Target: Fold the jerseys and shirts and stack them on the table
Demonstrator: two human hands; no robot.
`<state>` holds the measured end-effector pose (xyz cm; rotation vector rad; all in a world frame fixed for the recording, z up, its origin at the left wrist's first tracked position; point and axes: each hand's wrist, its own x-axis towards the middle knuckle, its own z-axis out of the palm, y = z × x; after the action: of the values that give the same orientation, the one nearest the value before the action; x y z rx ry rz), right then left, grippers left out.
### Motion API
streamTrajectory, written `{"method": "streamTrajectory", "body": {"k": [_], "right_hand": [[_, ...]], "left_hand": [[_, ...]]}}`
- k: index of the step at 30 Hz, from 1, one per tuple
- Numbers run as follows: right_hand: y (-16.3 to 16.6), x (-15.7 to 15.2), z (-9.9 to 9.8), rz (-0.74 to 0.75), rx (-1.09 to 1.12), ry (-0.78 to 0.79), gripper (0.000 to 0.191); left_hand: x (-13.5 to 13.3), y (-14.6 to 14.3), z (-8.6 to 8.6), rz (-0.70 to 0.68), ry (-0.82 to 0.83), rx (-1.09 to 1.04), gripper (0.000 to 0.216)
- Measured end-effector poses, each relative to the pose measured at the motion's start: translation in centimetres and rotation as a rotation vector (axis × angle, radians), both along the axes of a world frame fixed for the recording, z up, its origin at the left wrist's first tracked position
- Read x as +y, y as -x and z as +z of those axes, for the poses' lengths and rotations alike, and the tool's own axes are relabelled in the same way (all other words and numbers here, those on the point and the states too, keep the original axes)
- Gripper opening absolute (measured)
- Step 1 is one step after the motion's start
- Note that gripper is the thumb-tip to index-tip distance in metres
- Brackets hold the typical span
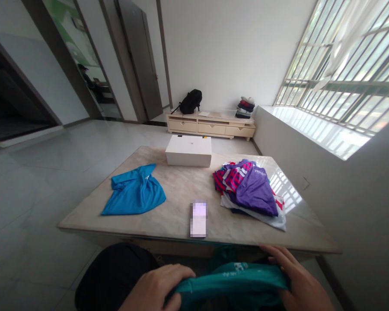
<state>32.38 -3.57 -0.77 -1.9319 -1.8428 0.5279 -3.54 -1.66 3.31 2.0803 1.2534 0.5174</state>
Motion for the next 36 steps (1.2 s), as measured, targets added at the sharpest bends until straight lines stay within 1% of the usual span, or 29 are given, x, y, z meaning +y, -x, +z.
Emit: {"method": "streamTrajectory", "body": {"k": [4,7,9,12,14,16,18,20,22,25,27,28,31,34,36], "right_hand": [[-1.2,-0.3,1.9,0.098,0.045,-0.048,0.073],[-0.9,-0.2,2.7,0.111,0.057,-0.047,0.069],[-0.5,0.0,3.1,0.104,0.101,-0.022,0.063],[-0.1,0.4,3.4,0.125,0.232,0.064,0.044],[0.2,0.8,3.5,0.145,0.342,0.129,0.036],[0.6,1.5,3.4,0.134,0.42,0.169,0.037],[1.2,2.5,3.3,0.126,0.437,0.194,0.039],[2.0,3.8,3.4,0.151,0.39,0.202,0.041],[3.0,5.3,3.6,0.198,0.28,0.164,0.043],[4.4,7.3,4.3,0.207,0.09,0.018,0.041],[4.9,8.2,4.8,0.196,0.024,-0.058,0.038],[4.9,8.5,5.0,0.199,0.013,-0.07,0.036],[4.7,8.9,5.0,0.229,0.085,-0.025,0.035],[4.0,8.6,4.3,0.245,0.336,0.14,0.039],[3.4,8.2,3.9,0.265,0.505,0.259,0.037]], "left_hand": [[0.8,1.1,-0.6,0.025,-0.22,0.034,0.055],[0.8,1.5,-1.1,0.085,-0.33,-0.009,0.051],[0.7,1.7,-1.1,0.143,-0.305,-0.053,0.046],[0.6,1.9,-0.7,0.214,-0.132,-0.104,0.04],[0.8,1.9,-0.4,0.235,-0.031,-0.145,0.037],[1.3,1.7,-0.2,0.251,-0.008,-0.179,0.033],[1.9,1.7,-0.1,0.272,-0.07,-0.179,0.028],[2.6,1.9,-0.1,0.294,-0.177,-0.148,0.022],[3.3,2.3,-0.2,0.311,-0.282,-0.115,0.019],[3.9,3.2,-0.4,0.344,-0.385,-0.067,0.018],[3.8,3.9,-0.5,0.375,-0.424,-0.037,0.017],[3.7,4.2,-0.5,0.385,-0.432,-0.024,0.016],[3.0,4.7,-0.5,0.369,-0.371,0.002,0.016],[2.4,5.2,-0.1,0.273,-0.198,0.036,0.021],[2.3,5.4,0.0,0.181,-0.088,0.05,0.03]]}}
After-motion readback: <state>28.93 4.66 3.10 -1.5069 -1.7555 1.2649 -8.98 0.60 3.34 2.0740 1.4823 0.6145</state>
